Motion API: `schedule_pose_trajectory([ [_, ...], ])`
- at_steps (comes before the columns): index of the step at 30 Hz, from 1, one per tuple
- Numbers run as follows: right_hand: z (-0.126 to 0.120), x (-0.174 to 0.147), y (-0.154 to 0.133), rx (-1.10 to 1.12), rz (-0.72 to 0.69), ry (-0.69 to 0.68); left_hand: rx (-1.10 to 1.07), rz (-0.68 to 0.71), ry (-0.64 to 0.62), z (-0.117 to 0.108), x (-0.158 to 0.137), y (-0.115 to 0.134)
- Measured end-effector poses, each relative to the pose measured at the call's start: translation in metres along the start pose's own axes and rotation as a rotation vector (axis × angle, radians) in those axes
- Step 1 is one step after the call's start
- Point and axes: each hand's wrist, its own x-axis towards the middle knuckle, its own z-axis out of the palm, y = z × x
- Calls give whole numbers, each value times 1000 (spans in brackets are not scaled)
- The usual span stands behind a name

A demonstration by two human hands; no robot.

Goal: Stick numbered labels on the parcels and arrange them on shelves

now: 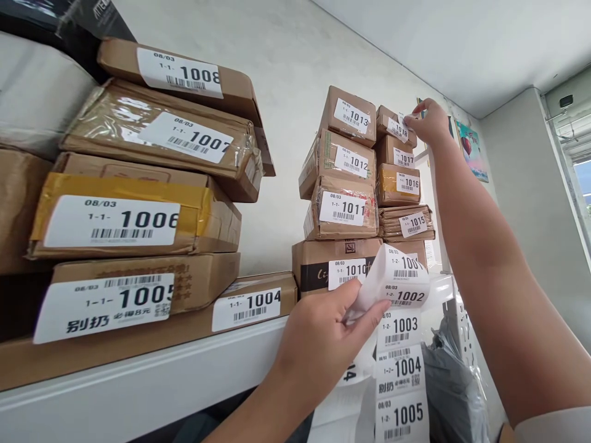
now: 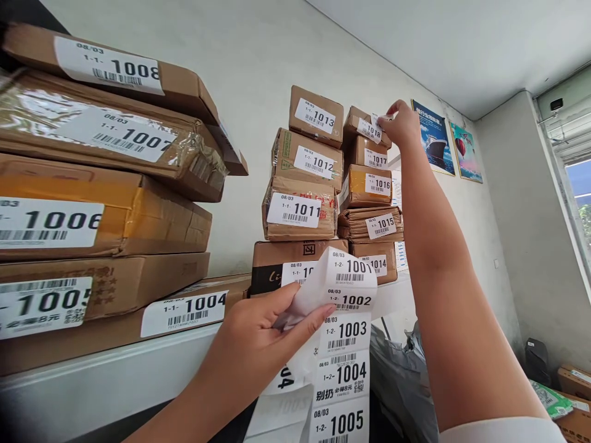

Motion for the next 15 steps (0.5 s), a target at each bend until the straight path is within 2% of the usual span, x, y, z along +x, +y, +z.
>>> schedule_pose_trajectory([
  [8, 12, -3, -5, 54, 155, 74, 9, 57, 36, 0, -3, -4],
  [13, 12, 4, 1, 93, 194, 133, 18, 85, 43, -1, -2, -2],
  [15, 9, 7, 3, 122, 147, 127, 25, 94, 45, -1, -2, -2],
])
